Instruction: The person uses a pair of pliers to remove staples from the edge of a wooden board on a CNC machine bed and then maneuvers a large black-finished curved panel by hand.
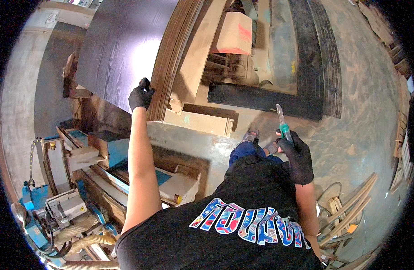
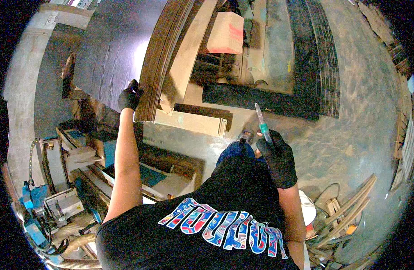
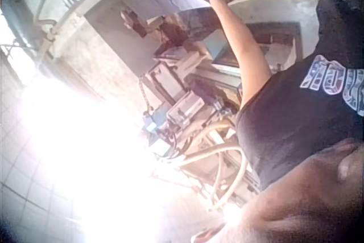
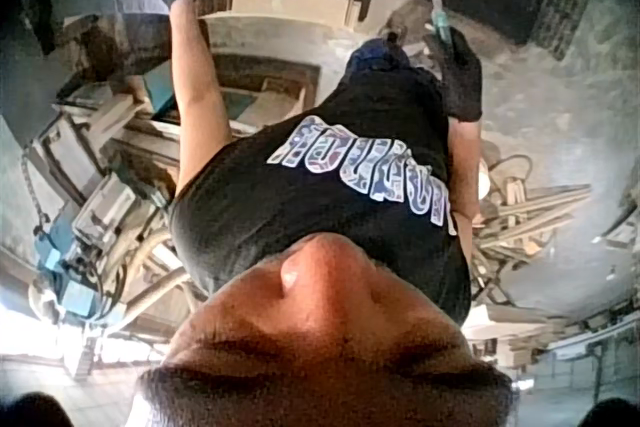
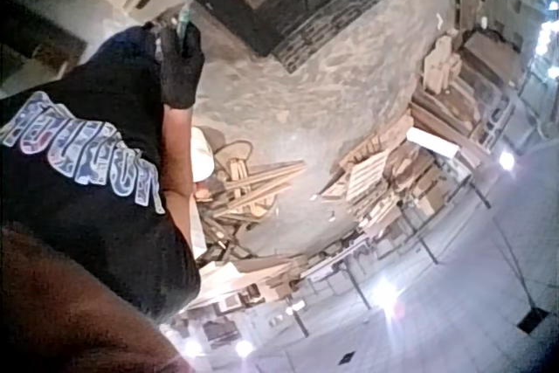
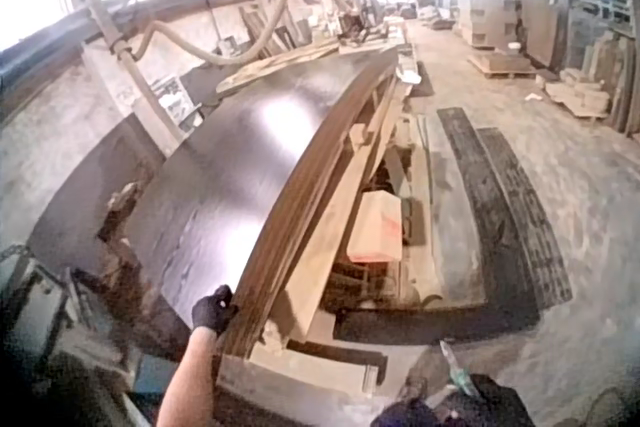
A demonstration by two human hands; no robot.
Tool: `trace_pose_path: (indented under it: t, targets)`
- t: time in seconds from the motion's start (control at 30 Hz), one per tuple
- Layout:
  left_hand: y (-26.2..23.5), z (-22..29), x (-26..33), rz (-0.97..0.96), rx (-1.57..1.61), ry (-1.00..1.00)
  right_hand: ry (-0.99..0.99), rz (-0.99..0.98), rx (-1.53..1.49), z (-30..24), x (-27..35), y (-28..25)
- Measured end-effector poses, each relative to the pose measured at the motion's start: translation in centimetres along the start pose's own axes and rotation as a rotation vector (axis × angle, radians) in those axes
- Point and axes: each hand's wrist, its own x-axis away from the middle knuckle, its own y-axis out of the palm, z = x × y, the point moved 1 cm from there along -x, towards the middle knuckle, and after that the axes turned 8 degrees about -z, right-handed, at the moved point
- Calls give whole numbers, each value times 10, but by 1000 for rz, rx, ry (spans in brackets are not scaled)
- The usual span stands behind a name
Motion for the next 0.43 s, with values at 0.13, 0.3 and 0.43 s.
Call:
trace_pose_path:
  t: [0.13,0.3,0.43]
  targets:
    - [8,-16,-15,27,5,45,25,-18,-7,-6,-5,-1]
    - [3,13,-27,46,22,85,-31,-15,137,6,-8,-13]
    - [45,7,-86,77,155,185,-193,-97,361,13,-10,-11]
